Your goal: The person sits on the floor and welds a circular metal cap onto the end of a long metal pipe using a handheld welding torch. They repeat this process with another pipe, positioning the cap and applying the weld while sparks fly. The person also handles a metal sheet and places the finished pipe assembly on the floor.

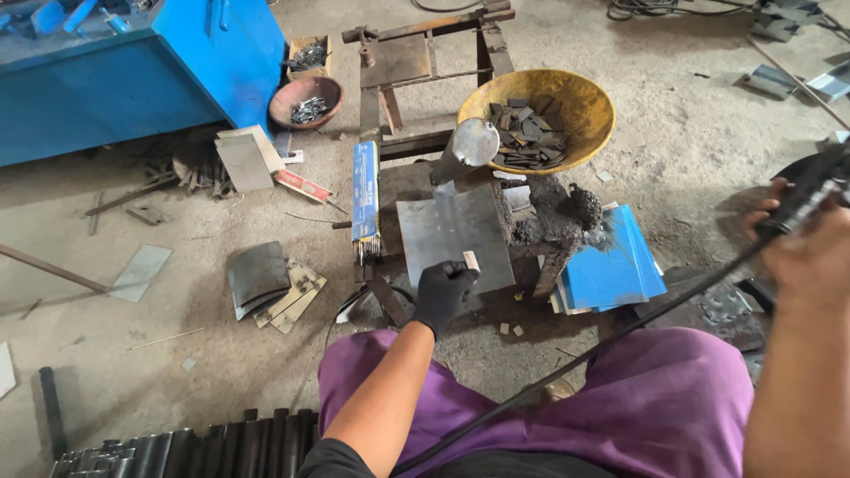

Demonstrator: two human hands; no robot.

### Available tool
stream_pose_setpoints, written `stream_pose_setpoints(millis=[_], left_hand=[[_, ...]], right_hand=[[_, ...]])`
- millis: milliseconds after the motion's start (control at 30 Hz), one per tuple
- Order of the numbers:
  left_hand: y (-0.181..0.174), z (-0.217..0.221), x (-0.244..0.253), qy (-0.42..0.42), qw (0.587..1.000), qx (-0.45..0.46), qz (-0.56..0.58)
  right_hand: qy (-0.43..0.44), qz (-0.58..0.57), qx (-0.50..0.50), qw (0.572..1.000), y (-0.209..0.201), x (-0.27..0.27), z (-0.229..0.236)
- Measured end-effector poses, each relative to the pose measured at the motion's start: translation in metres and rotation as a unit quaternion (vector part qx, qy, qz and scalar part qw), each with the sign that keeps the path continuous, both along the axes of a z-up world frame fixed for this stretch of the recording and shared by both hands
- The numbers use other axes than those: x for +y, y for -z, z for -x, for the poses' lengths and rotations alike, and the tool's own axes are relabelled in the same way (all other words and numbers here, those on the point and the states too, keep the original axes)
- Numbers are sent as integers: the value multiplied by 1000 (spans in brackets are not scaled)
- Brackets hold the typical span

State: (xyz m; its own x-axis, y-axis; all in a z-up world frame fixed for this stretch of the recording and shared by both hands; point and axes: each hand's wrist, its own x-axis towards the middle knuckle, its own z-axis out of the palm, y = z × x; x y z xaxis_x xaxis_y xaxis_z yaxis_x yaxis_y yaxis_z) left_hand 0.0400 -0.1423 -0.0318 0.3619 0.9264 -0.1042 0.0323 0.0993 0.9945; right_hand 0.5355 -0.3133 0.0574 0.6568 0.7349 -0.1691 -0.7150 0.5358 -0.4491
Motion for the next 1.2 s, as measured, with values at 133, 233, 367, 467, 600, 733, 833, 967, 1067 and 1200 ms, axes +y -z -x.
stream_pose_setpoints(millis=[133, 233, 367, 467, 600, 733, 833, 967, 1067, 1200], left_hand=[[-20, -1, 18, -106, 962, 163, -191], [-20, -12, 45, -157, 943, 177, -235], [-4, -28, 88, -172, 907, 270, -274], [6, -42, 114, -193, 876, 350, -270], [7, -54, 135, -202, 845, 428, -249], [28, -61, 157, -193, 800, 494, -281], [43, -68, 166, -210, 784, 506, -292], [30, -69, 160, -211, 814, 460, -286], [19, -70, 160, -213, 818, 456, -280], [21, -69, 158, -206, 831, 432, -285]], right_hand=[[2, 35, -80, 996, -34, 43, 85], [-33, 77, -89, 992, -7, 81, 154], [-52, 241, -316, 916, 28, 97, 205], [12, 351, -603, 716, 25, 90, 209], [-40, 439, -680, 586, 23, 93, 219], [-59, 414, -769, 483, 32, 98, 223], [-117, 457, -762, 443, 26, 99, 228], [-195, 523, -734, 386, 4, 98, 233], [-200, 513, -752, 362, -6, 92, 228], [-217, 442, -825, 277, -13, 78, 212]])
